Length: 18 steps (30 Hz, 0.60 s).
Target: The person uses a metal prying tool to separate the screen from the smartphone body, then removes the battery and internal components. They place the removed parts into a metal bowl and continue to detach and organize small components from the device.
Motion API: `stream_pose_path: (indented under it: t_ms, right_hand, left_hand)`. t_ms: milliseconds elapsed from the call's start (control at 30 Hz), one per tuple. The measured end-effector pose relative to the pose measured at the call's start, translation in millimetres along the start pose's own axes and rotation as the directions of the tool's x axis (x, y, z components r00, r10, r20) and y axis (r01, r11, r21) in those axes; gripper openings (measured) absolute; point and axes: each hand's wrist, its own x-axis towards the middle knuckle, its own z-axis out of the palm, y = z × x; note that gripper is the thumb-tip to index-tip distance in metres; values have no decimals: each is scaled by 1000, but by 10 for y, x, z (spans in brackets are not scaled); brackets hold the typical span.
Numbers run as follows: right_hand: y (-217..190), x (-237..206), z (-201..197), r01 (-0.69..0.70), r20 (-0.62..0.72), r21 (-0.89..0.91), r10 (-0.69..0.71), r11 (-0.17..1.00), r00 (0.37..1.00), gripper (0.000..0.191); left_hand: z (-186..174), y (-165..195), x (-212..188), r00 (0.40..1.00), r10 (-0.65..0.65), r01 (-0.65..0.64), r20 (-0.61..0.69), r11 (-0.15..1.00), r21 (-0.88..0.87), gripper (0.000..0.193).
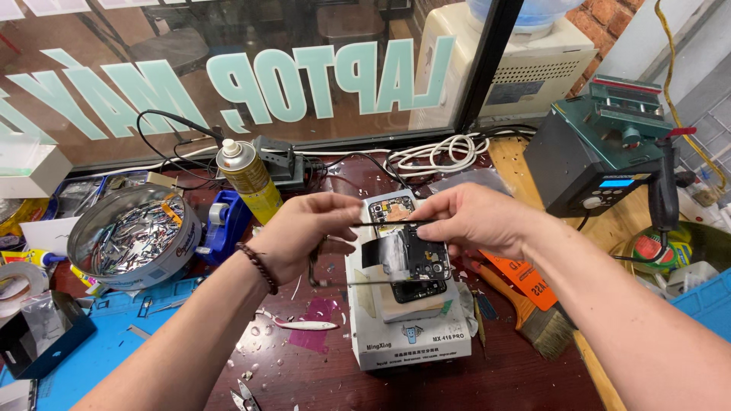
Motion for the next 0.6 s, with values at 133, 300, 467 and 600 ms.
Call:
stream_pose_path:
  t_ms: [133,300,467,600]
  right_hand:
    - [253,126,65,-34,75,362,8,932,997,25]
    - [495,147,248,-98,106,586,44,805,993,15]
    - [479,101,328,-99,165,549,9,830,986,15]
    - [292,168,324,163,-259,36,-149,986,954,17]
  left_hand:
    - [-23,-69,-96,998,-16,49,57,754,-654,73]
    - [124,-209,-130,970,207,-41,129,661,-749,85]
    - [197,-286,-51,965,243,-115,102,736,-667,64]
    - [159,-291,-5,986,164,-118,-4,694,-710,62]
